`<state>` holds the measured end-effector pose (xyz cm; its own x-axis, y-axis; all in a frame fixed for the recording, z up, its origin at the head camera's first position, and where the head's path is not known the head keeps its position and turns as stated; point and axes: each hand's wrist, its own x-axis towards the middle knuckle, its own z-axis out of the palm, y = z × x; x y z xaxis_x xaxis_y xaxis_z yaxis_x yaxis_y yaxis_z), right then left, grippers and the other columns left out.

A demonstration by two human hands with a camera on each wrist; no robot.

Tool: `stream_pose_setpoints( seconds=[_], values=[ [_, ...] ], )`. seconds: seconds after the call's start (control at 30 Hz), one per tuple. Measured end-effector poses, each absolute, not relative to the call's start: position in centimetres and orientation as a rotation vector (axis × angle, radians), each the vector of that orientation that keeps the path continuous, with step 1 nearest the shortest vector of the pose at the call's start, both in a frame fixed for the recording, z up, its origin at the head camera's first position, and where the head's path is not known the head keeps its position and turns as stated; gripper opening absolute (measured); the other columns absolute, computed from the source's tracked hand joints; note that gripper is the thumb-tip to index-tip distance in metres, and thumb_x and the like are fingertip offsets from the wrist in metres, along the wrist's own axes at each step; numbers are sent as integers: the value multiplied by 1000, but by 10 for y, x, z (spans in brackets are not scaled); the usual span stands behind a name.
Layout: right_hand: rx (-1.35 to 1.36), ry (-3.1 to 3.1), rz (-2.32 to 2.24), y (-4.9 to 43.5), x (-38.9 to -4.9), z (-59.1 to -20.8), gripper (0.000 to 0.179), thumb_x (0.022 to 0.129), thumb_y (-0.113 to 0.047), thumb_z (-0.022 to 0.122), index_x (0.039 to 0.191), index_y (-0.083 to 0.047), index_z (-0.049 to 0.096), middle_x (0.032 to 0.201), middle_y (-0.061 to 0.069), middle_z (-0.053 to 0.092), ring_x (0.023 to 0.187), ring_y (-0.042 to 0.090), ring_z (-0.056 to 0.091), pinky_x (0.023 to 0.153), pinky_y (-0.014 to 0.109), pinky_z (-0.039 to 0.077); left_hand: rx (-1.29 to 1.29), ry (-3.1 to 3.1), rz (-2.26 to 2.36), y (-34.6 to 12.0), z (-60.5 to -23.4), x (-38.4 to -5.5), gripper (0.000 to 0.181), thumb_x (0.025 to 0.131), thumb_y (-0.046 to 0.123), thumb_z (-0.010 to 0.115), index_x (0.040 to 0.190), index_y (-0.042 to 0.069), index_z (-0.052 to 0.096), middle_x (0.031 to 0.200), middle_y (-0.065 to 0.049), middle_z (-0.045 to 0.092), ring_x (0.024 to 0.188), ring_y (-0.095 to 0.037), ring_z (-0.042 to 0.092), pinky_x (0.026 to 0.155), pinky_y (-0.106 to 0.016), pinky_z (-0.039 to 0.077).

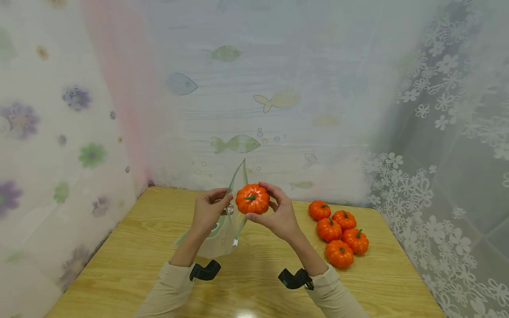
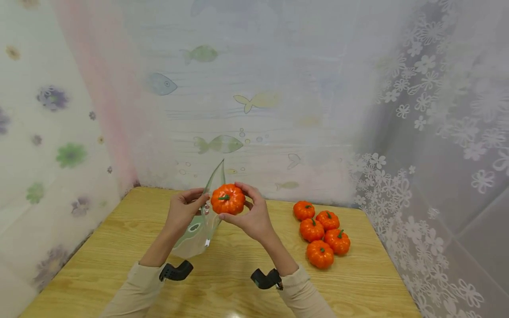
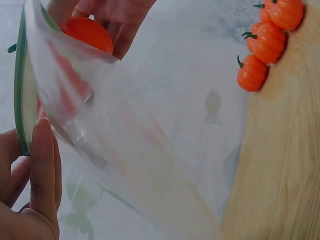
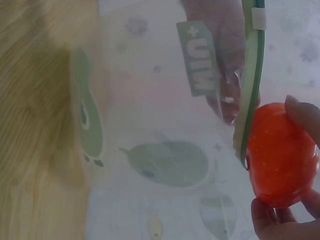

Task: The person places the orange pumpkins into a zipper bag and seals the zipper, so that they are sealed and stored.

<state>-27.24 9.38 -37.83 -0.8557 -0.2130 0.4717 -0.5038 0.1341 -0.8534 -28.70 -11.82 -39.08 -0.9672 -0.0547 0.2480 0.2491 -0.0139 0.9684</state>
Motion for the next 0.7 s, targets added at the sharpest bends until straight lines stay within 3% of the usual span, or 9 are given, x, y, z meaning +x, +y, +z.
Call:
stream_pose_setpoints(
  seconds=[0.27, 0.7],
  values=[
    [692, -2208, 1701, 94, -274, -382, 82, 73, -3, 91, 145, -6, 52, 142, 10, 54, 128, 26, 52, 110, 48, 48, -213, -2027, -2127, -116, -391, -289, 28, 98, 7, 68, 122, -8, 69, 100, -15, 74, 64, -6, 68, 63, -22, 61],
    [742, -2205, 1707, 92, -277, -383, 81, 74, -5, 91, 145, -4, 52, 145, 13, 53, 133, 28, 51, 113, 48, 45, -251, -2051, -2132, -116, -390, -290, 30, 100, 10, 67, 124, -8, 68, 110, -17, 75, 76, -6, 71, 65, -22, 61]
  ],
)
